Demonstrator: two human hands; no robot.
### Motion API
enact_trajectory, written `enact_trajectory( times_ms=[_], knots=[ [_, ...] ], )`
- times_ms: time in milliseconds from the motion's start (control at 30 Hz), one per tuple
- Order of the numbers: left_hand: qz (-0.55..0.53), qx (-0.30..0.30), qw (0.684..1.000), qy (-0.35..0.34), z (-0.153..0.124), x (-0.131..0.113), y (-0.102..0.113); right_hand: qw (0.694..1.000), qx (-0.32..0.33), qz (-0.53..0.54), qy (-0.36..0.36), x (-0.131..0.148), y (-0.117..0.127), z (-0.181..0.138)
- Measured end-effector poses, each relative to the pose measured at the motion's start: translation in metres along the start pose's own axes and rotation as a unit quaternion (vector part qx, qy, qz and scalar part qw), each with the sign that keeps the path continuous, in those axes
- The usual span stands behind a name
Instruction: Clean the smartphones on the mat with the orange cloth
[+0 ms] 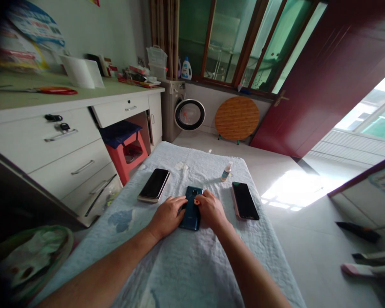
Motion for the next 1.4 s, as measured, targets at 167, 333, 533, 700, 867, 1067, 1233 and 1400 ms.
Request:
enact_trajectory(
  times_ms=[167, 333, 533, 700, 867, 1067, 1233, 1400],
  knots=[
    [0.009, -0.006, 1.0, -0.008, -0.001, 0.001, -0.001, 0.999, -0.039, -0.006, -0.028, -0.014, -0.012, 0.018],
    [0.005, -0.008, 1.0, -0.007, 0.0, 0.0, -0.001, 0.996, -0.076, 0.027, -0.028, -0.011, -0.021, 0.016],
    [0.0, -0.009, 1.0, -0.004, 0.0, 0.001, -0.001, 0.991, -0.099, 0.088, -0.022, -0.008, -0.02, 0.007],
    [-0.006, -0.01, 1.0, -0.004, 0.0, 0.002, -0.002, 0.989, -0.109, 0.088, -0.045, -0.015, -0.028, 0.007],
    [-0.008, -0.004, 1.0, 0.01, 0.0, 0.002, -0.001, 0.991, -0.068, 0.109, -0.041, -0.018, -0.026, 0.006],
    [-0.015, -0.001, 1.0, 0.019, 0.0, 0.002, 0.0, 0.994, 0.041, 0.104, 0.006, -0.009, -0.01, 0.002],
    [-0.01, 0.003, 1.0, 0.02, 0.001, 0.003, -0.001, 0.977, 0.121, 0.169, 0.049, 0.005, 0.006, -0.001],
    [-0.01, 0.004, 1.0, 0.029, 0.001, 0.004, -0.001, 0.947, 0.208, 0.237, 0.057, 0.006, 0.013, -0.004]
  ],
)
Point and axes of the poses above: each hand's wrist, its own z-axis towards the middle knuckle, its own y-axis out of the back of the hand, x = y × z, the point moved 1 cm from there along z, towards the middle knuckle, and after that the axes turned 13 degrees about -x, right-handed, at the moved point
